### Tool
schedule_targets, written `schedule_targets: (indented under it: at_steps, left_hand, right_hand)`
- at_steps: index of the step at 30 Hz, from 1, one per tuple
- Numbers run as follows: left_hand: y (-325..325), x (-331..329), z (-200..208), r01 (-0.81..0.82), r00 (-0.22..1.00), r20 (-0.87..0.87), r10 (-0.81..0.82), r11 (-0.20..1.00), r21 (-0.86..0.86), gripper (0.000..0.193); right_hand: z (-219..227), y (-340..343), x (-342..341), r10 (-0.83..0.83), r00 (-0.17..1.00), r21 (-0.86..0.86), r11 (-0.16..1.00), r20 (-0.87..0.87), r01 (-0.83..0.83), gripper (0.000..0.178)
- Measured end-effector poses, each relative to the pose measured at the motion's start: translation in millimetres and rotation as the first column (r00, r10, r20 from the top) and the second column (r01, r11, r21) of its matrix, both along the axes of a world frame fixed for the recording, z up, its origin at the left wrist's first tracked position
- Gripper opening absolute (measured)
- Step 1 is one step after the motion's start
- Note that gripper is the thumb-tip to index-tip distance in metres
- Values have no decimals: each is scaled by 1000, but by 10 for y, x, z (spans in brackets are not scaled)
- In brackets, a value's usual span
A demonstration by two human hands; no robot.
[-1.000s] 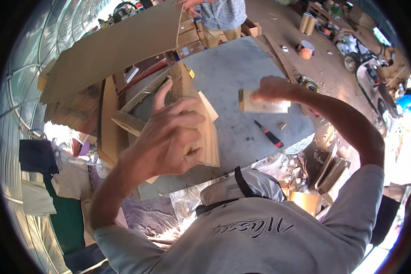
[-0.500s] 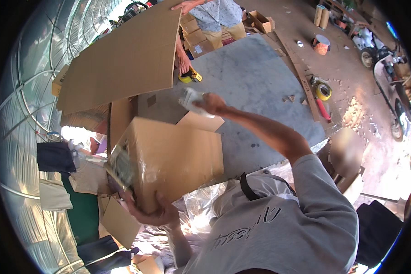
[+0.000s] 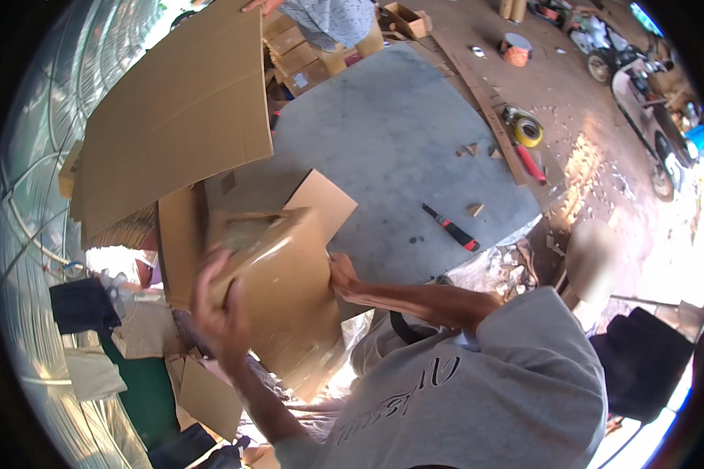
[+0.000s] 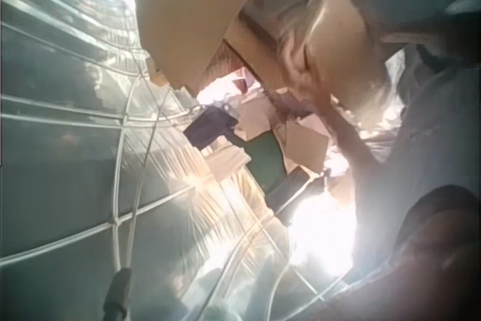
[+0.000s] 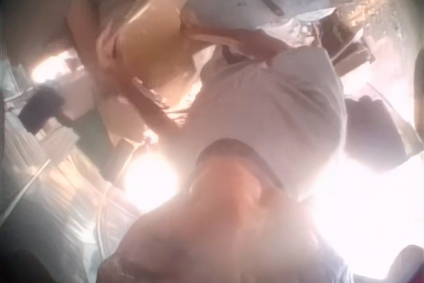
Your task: The person folds flat cardboard sheets into box shapes and secures the seams with a handheld tape dispenser. They repeatedly fold flaps, apply tape to edges, and rotate the boxes to seal multiple sides. A second person works nearby on similar boxes.
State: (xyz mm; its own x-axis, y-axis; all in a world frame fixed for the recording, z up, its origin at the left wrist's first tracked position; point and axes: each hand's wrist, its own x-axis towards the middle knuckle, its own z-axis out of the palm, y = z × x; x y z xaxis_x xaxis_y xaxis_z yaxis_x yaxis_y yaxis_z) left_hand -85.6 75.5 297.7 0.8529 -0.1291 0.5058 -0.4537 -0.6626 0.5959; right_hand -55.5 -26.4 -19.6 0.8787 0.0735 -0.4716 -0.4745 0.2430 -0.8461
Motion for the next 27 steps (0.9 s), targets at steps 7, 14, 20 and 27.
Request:
schedule_targets:
  at_steps: [7,14,20,27]
  left_hand:
    - [-307,1479,-2093,394,781,-531,-330,919,8,19]
    - [-1535,1635,-2374,696,498,-651,-573,712,-93,18]
    - [-1933,1225,-2802,771,252,-734,-630,589,-241,28]
    - [-1752,659,-3005,708,591,-494,-638,703,-60,71]
  right_hand:
    - [-893,-308,-585,-367,803,10,907,-470,420,29]
    - [-1353,-703,-1091,-703,406,-175,597,-584,783,42]
    - [-1131,-1544,-2173,-844,374,-545,535,-385,646,61]
    - [-559,-1936,-2746,-863,309,-223,419,-401,880,48]
